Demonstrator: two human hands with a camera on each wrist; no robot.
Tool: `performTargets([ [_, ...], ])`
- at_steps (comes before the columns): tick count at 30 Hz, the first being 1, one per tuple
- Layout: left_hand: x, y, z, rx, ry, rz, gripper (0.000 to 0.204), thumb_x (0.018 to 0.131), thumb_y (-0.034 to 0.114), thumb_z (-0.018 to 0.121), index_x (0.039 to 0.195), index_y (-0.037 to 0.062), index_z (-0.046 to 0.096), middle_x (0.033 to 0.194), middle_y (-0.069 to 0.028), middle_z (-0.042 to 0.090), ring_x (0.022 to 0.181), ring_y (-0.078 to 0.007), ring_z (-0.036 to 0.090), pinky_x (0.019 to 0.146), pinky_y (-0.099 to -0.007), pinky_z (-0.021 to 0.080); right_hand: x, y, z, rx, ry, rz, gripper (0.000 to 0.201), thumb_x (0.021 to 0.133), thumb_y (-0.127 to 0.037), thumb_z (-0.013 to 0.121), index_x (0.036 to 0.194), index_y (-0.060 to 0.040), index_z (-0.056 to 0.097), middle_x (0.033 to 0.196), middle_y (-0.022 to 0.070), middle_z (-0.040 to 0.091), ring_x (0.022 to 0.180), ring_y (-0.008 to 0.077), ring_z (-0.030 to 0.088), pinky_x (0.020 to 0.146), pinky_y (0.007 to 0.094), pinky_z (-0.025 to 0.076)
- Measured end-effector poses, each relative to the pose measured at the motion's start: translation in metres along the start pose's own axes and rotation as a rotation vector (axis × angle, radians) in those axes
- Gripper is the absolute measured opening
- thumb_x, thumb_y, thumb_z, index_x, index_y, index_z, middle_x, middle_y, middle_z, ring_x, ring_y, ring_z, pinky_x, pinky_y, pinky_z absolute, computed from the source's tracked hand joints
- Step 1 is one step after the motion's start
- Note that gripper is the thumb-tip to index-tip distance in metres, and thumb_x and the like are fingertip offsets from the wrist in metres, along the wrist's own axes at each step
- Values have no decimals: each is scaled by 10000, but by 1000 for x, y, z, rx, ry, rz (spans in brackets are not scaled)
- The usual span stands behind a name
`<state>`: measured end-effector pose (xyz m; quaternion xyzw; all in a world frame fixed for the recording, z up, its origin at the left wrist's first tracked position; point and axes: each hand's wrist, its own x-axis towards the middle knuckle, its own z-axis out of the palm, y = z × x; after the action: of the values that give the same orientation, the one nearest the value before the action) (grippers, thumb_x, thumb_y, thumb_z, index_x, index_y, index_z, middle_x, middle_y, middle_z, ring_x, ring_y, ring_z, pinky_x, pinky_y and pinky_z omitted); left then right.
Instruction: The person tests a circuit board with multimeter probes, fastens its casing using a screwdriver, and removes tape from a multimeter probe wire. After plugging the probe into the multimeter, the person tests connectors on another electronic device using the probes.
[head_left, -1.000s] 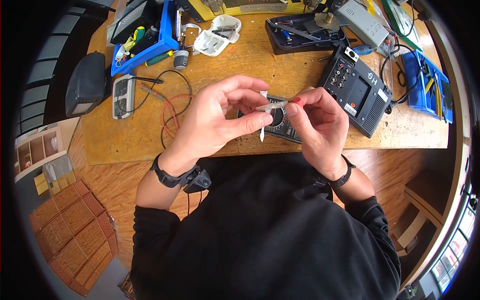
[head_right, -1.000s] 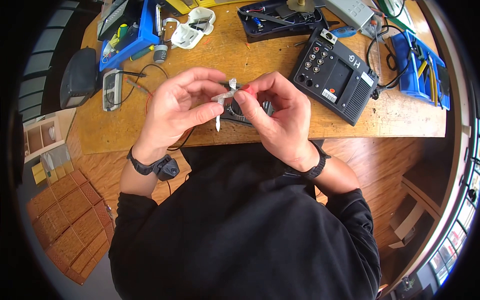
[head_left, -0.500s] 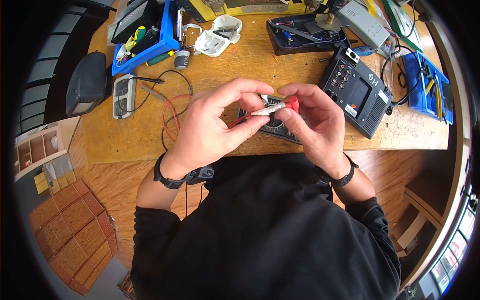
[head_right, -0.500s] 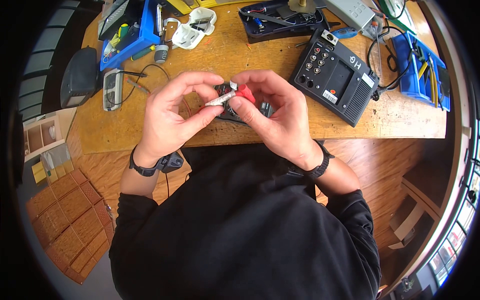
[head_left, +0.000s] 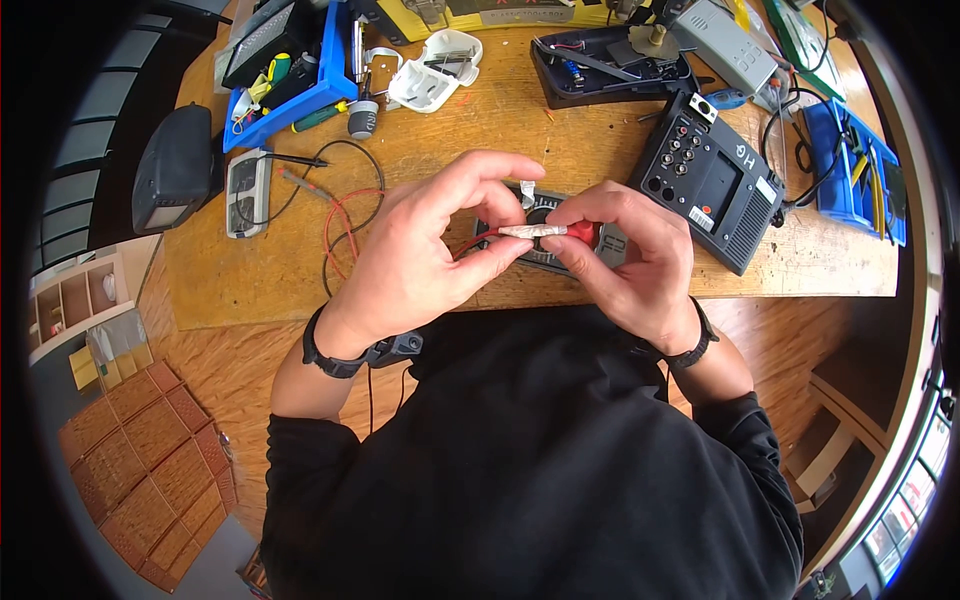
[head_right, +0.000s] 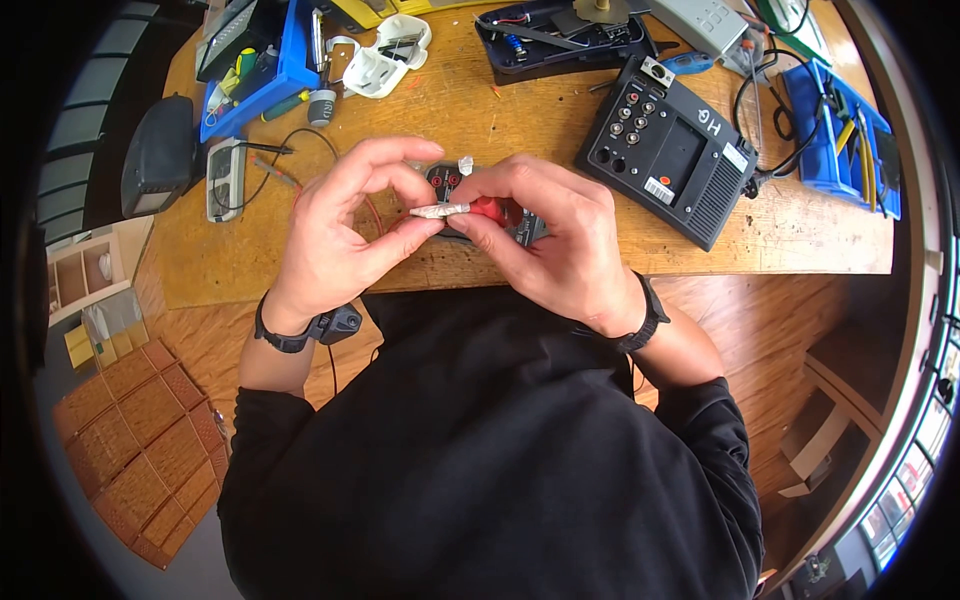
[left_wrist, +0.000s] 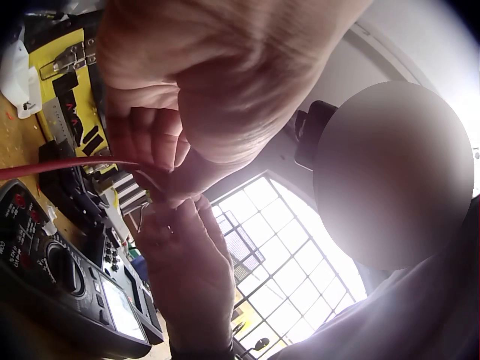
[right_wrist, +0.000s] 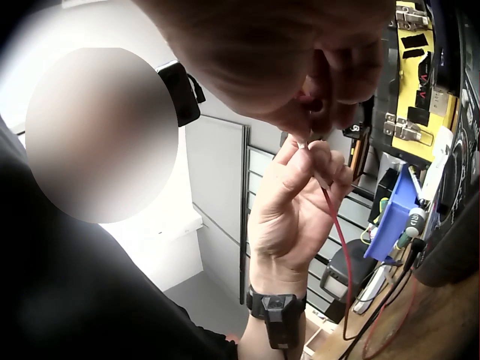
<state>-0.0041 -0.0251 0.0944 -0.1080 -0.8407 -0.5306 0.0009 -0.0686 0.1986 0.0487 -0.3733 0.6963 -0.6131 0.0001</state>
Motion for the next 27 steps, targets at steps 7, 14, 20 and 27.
performTargets([
  [7,3,-13,7,137,45,171,495,851,-74,824,1308,40,670,936,-69,763,889,-188,744,843,-333,579,-12,4,8,176,18,288,170,946,-64,840,1056,25,747,823,33,712,749,97,666,680,263,537],
  [14,10,-17,9,329,86,307,434,785,-106,818,1181,26,699,906,-83,733,845,-245,732,777,-357,577,-7,5,7,692,-15,597,187,1045,-101,755,1134,50,689,912,39,711,785,86,659,687,221,505],
  [20,10,-15,11,322,86,233,370,789,-109,807,1114,36,706,912,-85,721,835,-252,723,754,-362,575,-8,1,11,682,42,556,178,1046,-88,748,1139,52,688,910,42,710,780,91,662,684,226,507],
  [27,11,-18,14,494,130,323,361,747,-81,810,1065,37,687,913,-99,670,861,-295,678,741,-411,546,-9,0,13,688,54,552,177,1036,-75,757,1136,55,689,893,39,704,775,89,658,684,221,502],
])
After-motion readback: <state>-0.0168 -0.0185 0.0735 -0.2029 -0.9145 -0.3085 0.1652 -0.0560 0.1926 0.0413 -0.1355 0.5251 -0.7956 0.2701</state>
